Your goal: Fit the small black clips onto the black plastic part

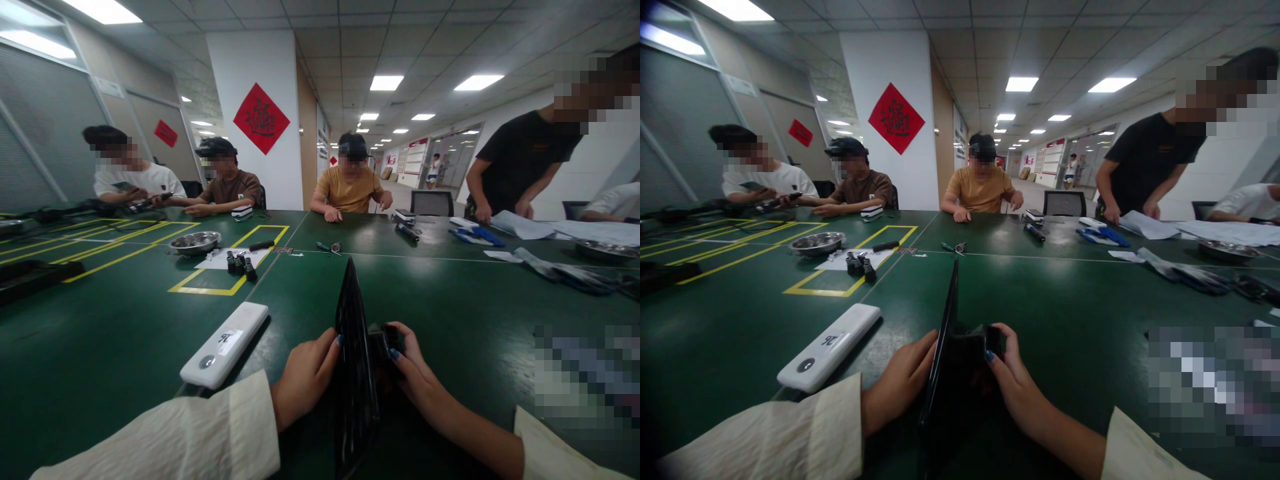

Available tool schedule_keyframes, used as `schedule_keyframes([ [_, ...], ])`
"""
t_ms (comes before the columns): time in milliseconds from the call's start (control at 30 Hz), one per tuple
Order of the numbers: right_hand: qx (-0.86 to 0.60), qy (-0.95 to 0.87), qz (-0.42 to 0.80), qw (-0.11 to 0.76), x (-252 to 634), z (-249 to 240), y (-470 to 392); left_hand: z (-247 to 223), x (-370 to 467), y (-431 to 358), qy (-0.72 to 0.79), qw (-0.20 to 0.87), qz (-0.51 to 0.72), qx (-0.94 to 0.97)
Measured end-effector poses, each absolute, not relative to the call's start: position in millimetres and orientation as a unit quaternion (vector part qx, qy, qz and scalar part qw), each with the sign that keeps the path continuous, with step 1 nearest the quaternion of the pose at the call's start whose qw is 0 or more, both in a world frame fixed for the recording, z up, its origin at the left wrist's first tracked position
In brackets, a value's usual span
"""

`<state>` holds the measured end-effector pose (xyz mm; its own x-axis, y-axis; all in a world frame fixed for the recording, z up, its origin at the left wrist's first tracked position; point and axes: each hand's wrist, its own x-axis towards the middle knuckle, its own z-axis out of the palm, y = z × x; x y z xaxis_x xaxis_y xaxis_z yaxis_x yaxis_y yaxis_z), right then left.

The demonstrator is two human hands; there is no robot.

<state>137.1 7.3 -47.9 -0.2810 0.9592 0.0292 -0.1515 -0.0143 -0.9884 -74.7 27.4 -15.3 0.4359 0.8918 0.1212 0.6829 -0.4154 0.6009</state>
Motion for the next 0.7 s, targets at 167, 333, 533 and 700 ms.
schedule_keyframes([
  [167,-0.393,-0.529,0.596,0.458,136.7,-47.4,7.4,-16.6,-76.0,26.9,0.488,0.217,0.22,0.816],
  [333,-0.389,-0.531,0.595,0.461,138.1,-52.2,7.8,-16.3,-75.0,27.8,0.479,0.233,0.222,0.816],
  [533,-0.383,-0.526,0.599,0.466,137.5,-50.5,8.7,-14.4,-75.6,27.2,0.487,0.234,0.213,0.814],
  [700,-0.384,-0.519,0.605,0.467,136.8,-50.2,10.3,-13.5,-75.8,27.2,0.48,0.229,0.214,0.819],
])
